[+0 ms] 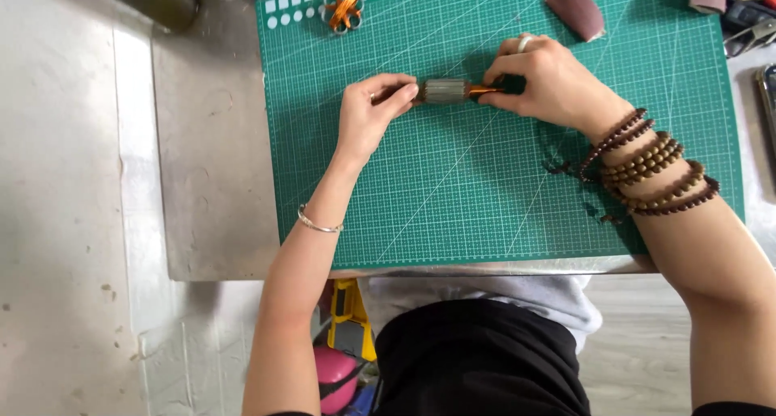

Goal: Winding thin copper wire onto the slots of a motor armature by hand using a guiding tool

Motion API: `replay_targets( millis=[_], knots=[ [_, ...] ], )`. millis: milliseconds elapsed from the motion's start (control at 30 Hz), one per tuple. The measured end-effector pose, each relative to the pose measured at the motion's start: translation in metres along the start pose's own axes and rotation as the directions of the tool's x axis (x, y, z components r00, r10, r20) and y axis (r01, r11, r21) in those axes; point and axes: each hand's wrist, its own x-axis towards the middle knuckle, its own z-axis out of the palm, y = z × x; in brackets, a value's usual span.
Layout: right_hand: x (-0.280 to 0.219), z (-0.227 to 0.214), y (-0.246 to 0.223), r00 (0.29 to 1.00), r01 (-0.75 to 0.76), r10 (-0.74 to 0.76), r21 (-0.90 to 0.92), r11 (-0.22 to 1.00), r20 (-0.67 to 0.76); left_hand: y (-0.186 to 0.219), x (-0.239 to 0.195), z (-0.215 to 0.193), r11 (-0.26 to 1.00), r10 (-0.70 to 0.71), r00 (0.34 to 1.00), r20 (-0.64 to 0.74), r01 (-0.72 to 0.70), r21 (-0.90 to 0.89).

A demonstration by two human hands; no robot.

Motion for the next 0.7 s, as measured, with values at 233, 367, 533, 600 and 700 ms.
replay_targets(
  millis=[233,367,533,600,700],
  knots=[
    [-0.0019,0.0074,0.007,0.998,0.053,-0.055,-0.035,0.998,-0.038,-0.0043,-0.0046,0.0011,0.988,0.089,0.996,0.002,-0.089,0.125],
    [-0.0018,0.008,0.0071,0.995,0.082,-0.084,-0.05,0.995,-0.052,-0.0035,-0.0051,0.0007,0.989,0.075,0.997,-0.001,-0.074,0.125],
    [-0.0016,0.0076,0.0066,0.99,0.118,-0.122,-0.059,0.991,-0.063,-0.0055,-0.0037,0.0007,0.991,0.072,0.997,-0.005,-0.071,0.115],
    [-0.0003,0.0068,0.0044,0.99,0.115,-0.119,-0.065,0.991,-0.07,-0.0059,-0.0037,0.0005,0.995,0.058,0.998,-0.006,-0.057,0.084],
    [0.0004,0.0038,0.0025,0.989,0.12,-0.126,-0.075,0.99,-0.074,-0.0059,-0.003,0.0014,0.995,0.072,0.997,0.0,-0.072,0.071]
  ],
)
